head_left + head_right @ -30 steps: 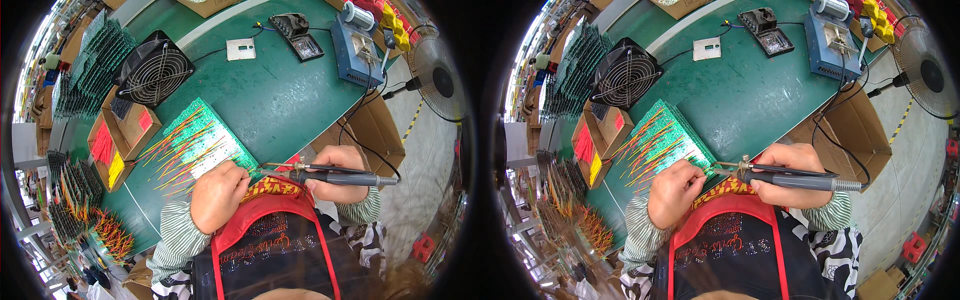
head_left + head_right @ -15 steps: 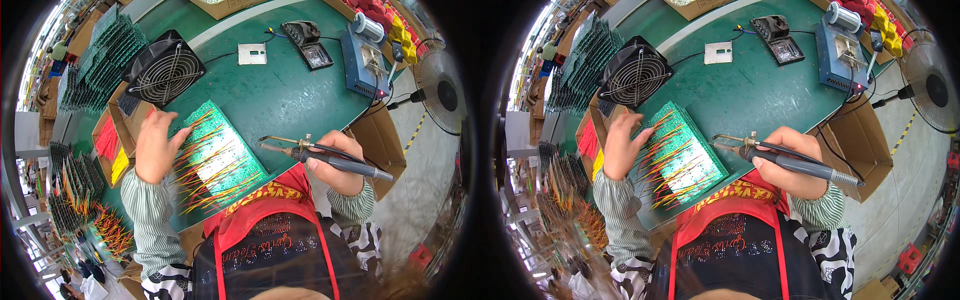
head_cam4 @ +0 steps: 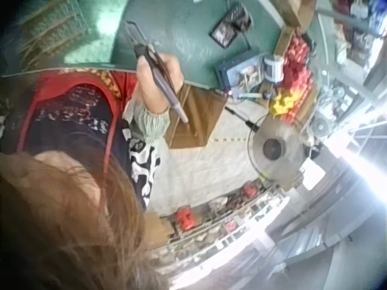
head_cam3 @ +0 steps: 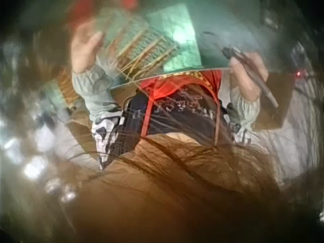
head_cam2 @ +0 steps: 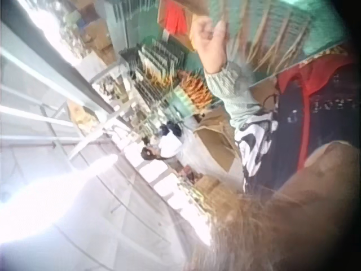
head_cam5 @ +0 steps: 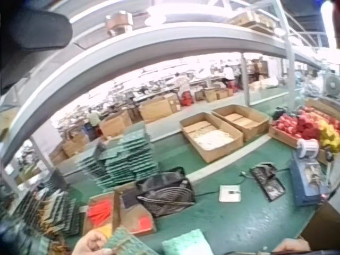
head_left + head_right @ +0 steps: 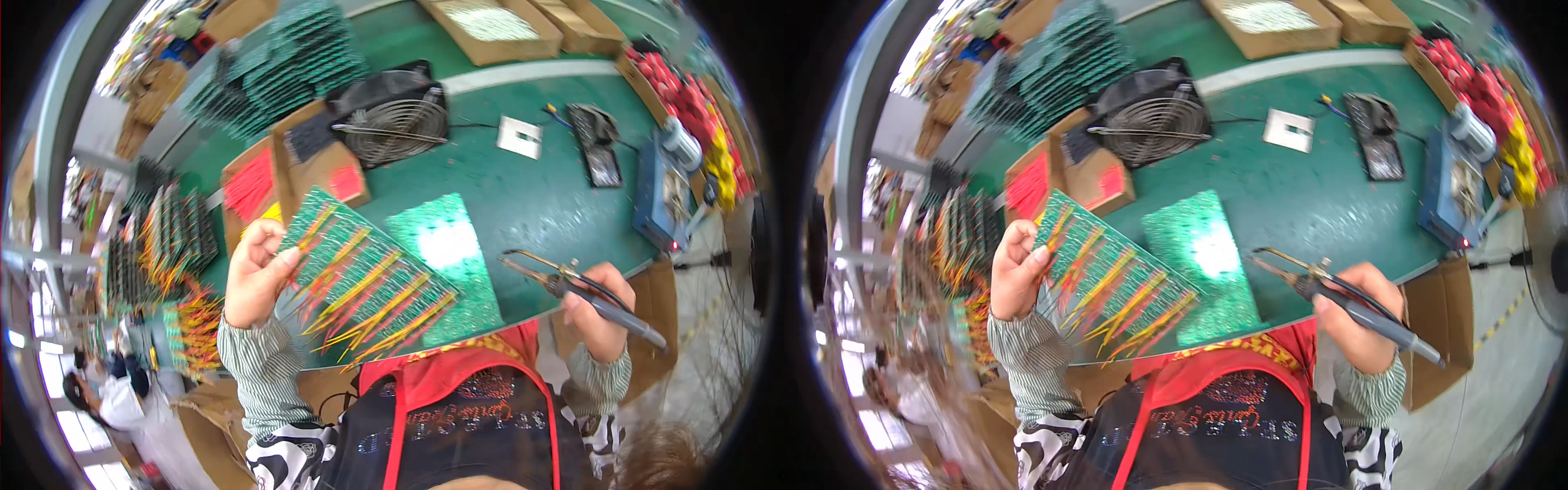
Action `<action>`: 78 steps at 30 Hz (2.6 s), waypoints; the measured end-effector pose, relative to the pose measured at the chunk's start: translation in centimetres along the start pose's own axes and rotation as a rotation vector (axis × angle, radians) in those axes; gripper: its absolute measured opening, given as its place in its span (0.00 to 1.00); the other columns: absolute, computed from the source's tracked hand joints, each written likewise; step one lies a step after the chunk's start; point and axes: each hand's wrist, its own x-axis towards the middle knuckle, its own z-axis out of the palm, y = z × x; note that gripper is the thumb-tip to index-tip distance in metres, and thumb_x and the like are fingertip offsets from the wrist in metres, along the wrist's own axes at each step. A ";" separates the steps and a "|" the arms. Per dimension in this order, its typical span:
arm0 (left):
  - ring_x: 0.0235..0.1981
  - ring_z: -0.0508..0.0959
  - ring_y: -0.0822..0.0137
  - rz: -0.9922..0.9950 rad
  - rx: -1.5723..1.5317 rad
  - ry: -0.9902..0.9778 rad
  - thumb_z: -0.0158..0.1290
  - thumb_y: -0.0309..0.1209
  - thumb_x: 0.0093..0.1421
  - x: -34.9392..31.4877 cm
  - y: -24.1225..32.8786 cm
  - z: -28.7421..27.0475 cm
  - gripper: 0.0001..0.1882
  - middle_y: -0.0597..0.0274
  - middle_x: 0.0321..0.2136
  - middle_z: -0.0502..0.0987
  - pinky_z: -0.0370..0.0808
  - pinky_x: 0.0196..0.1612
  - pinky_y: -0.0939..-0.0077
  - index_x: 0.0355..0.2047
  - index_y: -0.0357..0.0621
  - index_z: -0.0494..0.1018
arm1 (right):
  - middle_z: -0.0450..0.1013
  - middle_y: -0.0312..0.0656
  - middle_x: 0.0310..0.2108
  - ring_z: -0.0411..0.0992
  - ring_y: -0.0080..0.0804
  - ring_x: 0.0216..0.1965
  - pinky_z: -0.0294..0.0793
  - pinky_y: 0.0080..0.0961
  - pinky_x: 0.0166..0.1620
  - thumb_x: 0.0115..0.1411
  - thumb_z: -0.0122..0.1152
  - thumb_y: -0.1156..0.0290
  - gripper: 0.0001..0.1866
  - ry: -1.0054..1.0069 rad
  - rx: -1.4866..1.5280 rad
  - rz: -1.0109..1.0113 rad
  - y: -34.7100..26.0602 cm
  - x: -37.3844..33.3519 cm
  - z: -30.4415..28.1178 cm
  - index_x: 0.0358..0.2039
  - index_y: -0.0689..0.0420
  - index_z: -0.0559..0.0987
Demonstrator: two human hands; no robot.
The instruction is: The person solders wires onto a circuit board using a soldering iron, replaces the board with a new one, and solders more wires onto it.
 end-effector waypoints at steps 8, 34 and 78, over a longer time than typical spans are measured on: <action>0.28 0.71 0.81 0.212 0.073 0.984 0.52 0.31 0.63 -13.2 -1.2 -18.3 0.08 0.72 0.32 0.74 0.69 0.30 0.84 0.41 0.46 0.69 | 0.72 0.39 0.19 0.69 0.19 0.17 0.67 0.16 0.22 0.49 0.60 0.77 0.08 -0.008 0.020 0.035 -0.6 0.8 0.6 0.28 0.63 0.70; 0.26 0.77 0.63 0.156 1.184 0.629 0.58 0.26 0.52 -0.6 -4.0 -15.6 0.05 0.57 0.24 0.75 0.73 0.33 0.73 0.29 0.37 0.76 | 0.72 0.41 0.18 0.68 0.20 0.16 0.68 0.18 0.21 0.46 0.56 0.81 0.05 -0.004 0.075 0.054 0.0 3.6 2.9 0.26 0.65 0.70; 0.32 0.77 0.46 0.388 1.548 0.185 0.49 0.29 0.58 14.2 -2.4 -13.8 0.08 0.47 0.26 0.77 0.74 0.38 0.56 0.32 0.38 0.76 | 0.72 0.36 0.18 0.70 0.18 0.17 0.68 0.16 0.23 0.47 0.63 0.78 0.08 -0.004 -0.103 0.003 -0.3 4.6 3.4 0.27 0.62 0.72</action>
